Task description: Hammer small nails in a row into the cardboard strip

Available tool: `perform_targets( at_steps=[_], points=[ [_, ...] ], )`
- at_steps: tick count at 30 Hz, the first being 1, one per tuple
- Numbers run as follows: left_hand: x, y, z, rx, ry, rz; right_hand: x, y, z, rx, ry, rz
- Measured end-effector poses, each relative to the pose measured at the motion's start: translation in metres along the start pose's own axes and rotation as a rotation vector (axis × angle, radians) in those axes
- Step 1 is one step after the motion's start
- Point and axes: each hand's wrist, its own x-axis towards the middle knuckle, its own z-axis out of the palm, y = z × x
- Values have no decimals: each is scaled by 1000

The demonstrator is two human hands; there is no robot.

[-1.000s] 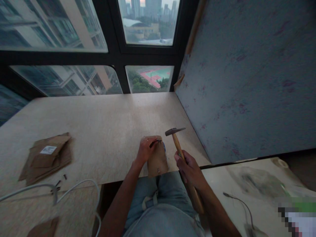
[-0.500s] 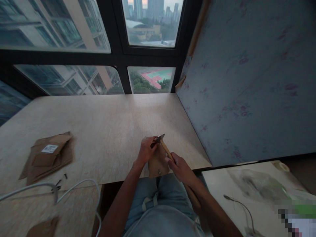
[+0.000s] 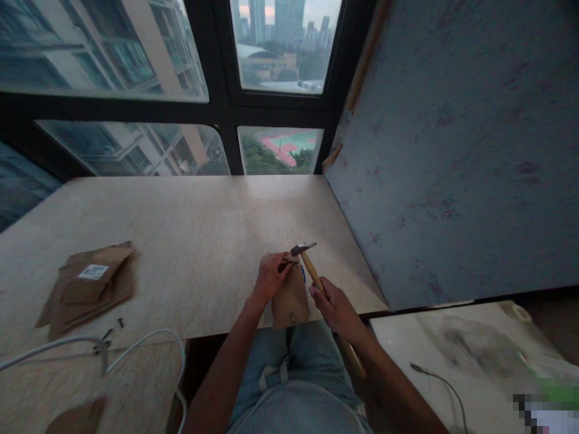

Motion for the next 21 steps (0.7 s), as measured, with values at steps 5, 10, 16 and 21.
perform_targets(
  at_steps=[5, 10, 16, 21],
  points=[
    [0, -1, 1, -32, -9, 5, 3, 1, 3, -36, -25, -2],
    [-2, -3, 2, -52, 3, 14, 1, -1, -1, 7, -8, 3],
    [-2, -2, 1, -45, -5, 48, -6, -4, -5, 121, 51, 40],
    [0, 4, -1, 13, -13, 66, -12, 8, 0, 191, 81, 148]
  ],
)
